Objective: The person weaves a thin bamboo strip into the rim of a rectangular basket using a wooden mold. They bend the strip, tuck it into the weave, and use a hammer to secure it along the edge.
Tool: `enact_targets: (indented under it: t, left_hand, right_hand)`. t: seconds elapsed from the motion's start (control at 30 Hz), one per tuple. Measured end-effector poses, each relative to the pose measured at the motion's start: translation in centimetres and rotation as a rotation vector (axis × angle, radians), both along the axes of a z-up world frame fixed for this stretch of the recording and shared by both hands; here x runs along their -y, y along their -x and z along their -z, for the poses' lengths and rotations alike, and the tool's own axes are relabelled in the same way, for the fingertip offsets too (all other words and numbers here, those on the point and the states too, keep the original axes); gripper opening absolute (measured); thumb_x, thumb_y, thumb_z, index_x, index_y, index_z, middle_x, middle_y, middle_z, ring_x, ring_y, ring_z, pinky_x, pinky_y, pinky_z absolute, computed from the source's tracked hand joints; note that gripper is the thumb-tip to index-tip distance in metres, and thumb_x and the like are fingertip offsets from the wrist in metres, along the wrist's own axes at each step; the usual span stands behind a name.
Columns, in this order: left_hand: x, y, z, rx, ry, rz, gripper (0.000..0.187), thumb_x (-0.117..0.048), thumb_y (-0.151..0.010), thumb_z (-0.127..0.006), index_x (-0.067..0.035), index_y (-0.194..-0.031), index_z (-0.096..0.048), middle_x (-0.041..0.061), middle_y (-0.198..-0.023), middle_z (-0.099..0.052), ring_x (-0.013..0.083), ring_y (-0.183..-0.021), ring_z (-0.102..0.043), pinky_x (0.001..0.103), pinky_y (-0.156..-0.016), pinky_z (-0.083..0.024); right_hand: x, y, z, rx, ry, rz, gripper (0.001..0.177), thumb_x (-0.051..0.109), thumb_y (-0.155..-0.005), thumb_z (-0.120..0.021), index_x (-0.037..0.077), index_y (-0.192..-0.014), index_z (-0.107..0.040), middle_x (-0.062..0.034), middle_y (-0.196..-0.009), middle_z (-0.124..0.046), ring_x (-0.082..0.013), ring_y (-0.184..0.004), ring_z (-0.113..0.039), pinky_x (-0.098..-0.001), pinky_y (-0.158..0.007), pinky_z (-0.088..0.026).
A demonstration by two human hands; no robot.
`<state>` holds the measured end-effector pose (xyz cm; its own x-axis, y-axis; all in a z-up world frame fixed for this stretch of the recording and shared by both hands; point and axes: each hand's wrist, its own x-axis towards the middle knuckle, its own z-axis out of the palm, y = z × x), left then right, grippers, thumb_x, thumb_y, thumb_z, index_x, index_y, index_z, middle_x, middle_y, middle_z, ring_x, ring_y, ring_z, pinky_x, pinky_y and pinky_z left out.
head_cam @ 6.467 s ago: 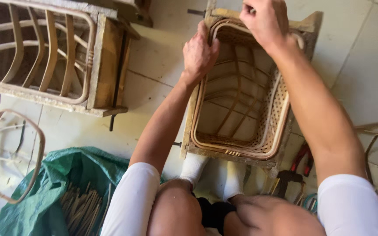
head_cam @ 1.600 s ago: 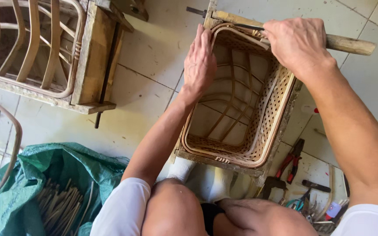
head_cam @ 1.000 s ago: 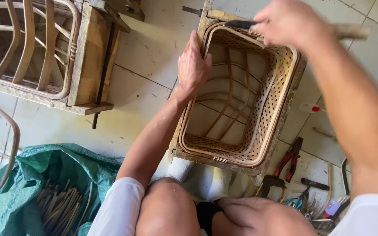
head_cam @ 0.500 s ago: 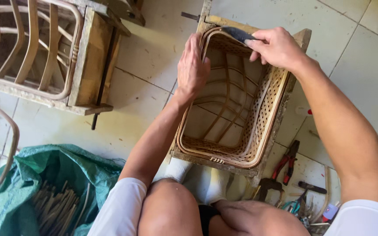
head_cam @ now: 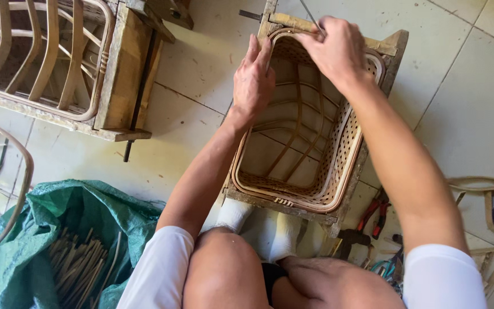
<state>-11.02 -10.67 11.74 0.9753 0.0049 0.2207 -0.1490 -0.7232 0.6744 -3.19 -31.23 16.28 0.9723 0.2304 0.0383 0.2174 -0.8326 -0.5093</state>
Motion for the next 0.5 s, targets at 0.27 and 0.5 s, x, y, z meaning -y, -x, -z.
enact_targets:
  t: [0.27, 0.5]
  left_hand:
    - [0.0, 0.1, 0.2, 0.026, -0.059, 0.013, 0.066, -0.001, -0.081, -0.067, -0.006, -0.145, -0.052, 0.035, -0.152, -0.044, 0.044, -0.111, -0.068, 0.047, -0.096, -0.058]
    - [-0.1, -0.7, 0.1, -0.01, -0.074, 0.052, 0.068, 0.0, -0.078, -0.067, -0.001, -0.143, -0.05, 0.038, -0.149, -0.04, 0.0458, -0.104, -0.068, 0.047, -0.09, -0.058]
  right_hand:
    - [-1.4, -2.3, 3.1, 0.104, -0.005, -0.112, 0.02, 0.022, -0.099, -0.081, 0.003, -0.096, -0.076, -0.0082, -0.075, -0.073, -0.0138, -0.052, -0.061, -0.0287, -0.045, -0.048]
    - [1.0, -1.9, 1.0, -0.025, -0.11, 0.002, 0.016, 0.014, -0.108, -0.069, 0.004, -0.097, -0.075, -0.0069, -0.08, -0.072, -0.0111, -0.055, -0.061, -0.0274, -0.048, -0.051]
